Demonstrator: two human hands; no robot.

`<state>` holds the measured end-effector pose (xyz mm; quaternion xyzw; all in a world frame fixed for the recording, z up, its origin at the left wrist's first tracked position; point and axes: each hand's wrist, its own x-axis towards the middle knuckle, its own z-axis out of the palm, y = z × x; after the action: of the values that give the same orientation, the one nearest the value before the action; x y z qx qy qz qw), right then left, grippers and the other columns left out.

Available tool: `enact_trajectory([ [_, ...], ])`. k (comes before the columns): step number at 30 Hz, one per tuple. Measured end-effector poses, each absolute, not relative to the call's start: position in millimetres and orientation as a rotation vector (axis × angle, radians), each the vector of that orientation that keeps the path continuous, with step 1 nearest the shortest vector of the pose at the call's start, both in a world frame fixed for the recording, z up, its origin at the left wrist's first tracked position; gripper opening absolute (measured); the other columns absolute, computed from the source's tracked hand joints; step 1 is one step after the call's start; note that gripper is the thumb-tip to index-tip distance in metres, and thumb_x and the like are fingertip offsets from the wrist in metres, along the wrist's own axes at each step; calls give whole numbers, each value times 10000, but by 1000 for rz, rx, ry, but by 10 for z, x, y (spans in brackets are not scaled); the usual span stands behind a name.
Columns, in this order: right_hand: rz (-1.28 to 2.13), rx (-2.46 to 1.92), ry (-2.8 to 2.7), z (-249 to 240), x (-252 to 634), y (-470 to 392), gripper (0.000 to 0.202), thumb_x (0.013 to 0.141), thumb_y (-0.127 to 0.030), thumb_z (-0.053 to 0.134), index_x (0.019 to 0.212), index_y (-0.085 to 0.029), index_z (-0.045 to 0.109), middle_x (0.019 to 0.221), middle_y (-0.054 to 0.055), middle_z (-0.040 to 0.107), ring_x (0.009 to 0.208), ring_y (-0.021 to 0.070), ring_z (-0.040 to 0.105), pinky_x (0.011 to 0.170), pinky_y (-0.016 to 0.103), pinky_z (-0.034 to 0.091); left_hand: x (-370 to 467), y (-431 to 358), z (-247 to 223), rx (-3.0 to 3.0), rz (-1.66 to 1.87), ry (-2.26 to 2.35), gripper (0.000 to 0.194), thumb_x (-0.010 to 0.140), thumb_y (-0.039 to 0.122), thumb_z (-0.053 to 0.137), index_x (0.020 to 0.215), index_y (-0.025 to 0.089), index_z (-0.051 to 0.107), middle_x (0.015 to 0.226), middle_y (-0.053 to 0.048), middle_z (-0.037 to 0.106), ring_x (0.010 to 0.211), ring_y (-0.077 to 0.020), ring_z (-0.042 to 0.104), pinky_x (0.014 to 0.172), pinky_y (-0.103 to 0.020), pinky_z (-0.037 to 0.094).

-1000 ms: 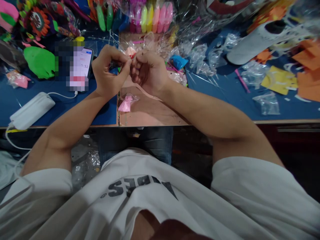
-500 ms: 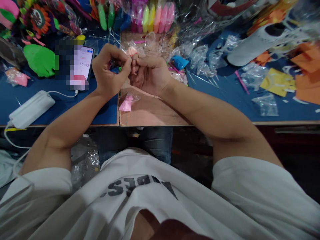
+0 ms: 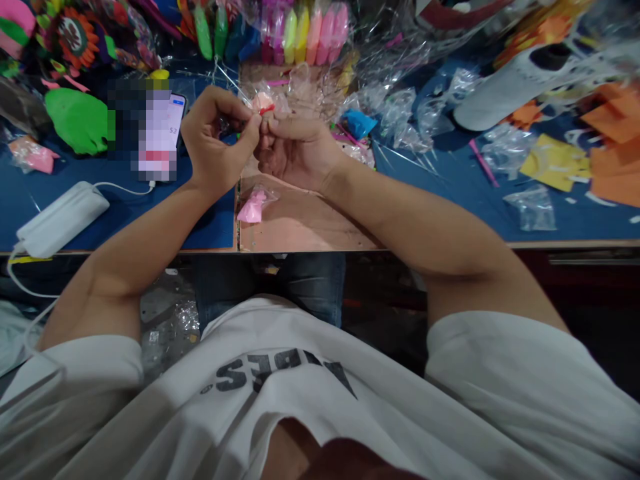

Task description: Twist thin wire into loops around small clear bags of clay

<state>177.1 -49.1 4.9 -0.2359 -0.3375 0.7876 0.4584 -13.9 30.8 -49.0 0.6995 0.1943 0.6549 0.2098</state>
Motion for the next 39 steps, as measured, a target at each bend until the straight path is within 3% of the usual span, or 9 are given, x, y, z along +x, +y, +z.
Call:
enact_trajectory([
  [5, 1904, -560, -927, -9, 1783, -457, 176, 860, -269, 852, 898, -260, 681, 807, -54, 692, 730, 121, 590, 666, 193, 504, -14, 190, -366, 2020, 2087, 401, 387, 1111, 646, 897, 1005, 299, 763, 854, 18, 666, 701, -158, 625, 612, -344, 469],
  [9, 1734, -600, -1075, -30, 1782, -453, 307, 870, -366, 944, 853, -282, 650, 765, -63, 650, 696, 147, 494, 660, 254, 455, 49, 25, -256, 1883, 2011, 440, 288, 1018, 441, 1034, 955, 299, 790, 833, 13, 683, 694, -166, 593, 620, -358, 460],
  [11, 1661, -617, -1096, -46, 1772, -442, 362, 811, -390, 979, 827, -295, 630, 751, -59, 632, 692, 160, 451, 652, 282, 423, 60, -41, -218, 1812, 1978, 480, 298, 977, 356, 1067, 920, 276, 786, 828, 11, 668, 692, -157, 571, 644, -351, 464],
  [18, 1468, -701, -1199, -32, 1739, -427, 356, 767, -467, 964, 855, -345, 641, 770, -52, 615, 714, 197, 421, 682, 344, 401, 11, 22, -196, 1811, 1915, 474, 534, 970, 706, 1046, 947, 242, 783, 844, -5, 698, 710, -151, 603, 652, -339, 415],
  [22, 1305, -591, -1239, 51, 1811, -456, 409, 723, -328, 1031, 967, -374, 706, 854, -62, 613, 735, 192, 421, 658, 332, 387, -8, 147, -246, 1801, 1852, 384, 452, 955, 642, 1084, 986, 271, 827, 867, -9, 734, 738, -161, 657, 664, -339, 467],
  [25, 1283, -666, -1279, 103, 1907, -479, 539, 693, -169, 998, 1085, -442, 750, 1004, -42, 693, 883, 223, 576, 672, 322, 489, -7, 207, -281, 1764, 1750, 309, 442, 916, 618, 1119, 1006, 285, 844, 878, 3, 780, 729, -152, 682, 630, -309, 482],
  [29, 1478, -744, -1354, 113, 2011, -484, 571, 763, -30, 948, 1103, -457, 780, 1152, -19, 734, 1199, 247, 693, 704, 283, 593, -3, 191, -285, 1737, 1617, 283, 511, 946, 633, 1094, 1010, 221, 800, 903, -12, 777, 780, -153, 752, 690, -278, 579],
  [34, 1089, -832, -1598, 90, 2069, -448, 254, 928, -223, 988, 992, -410, 829, 1276, 39, 668, 1405, 302, 617, 639, 257, 595, 27, 139, -282, 1651, 1604, 299, 582, 852, 677, 1143, 976, 220, 806, 857, 1, 749, 709, -137, 714, 626, -257, 593],
  [39, 1116, -887, -1674, 125, 2090, -435, 240, 924, -217, 994, 955, -384, 825, 1317, 50, 737, 1449, 278, 658, 555, 232, 597, 51, 181, -323, 1627, 1590, 263, 600, 807, 687, 1161, 959, 198, 849, 815, -1, 735, 638, -101, 639, 602, -234, 553],
])
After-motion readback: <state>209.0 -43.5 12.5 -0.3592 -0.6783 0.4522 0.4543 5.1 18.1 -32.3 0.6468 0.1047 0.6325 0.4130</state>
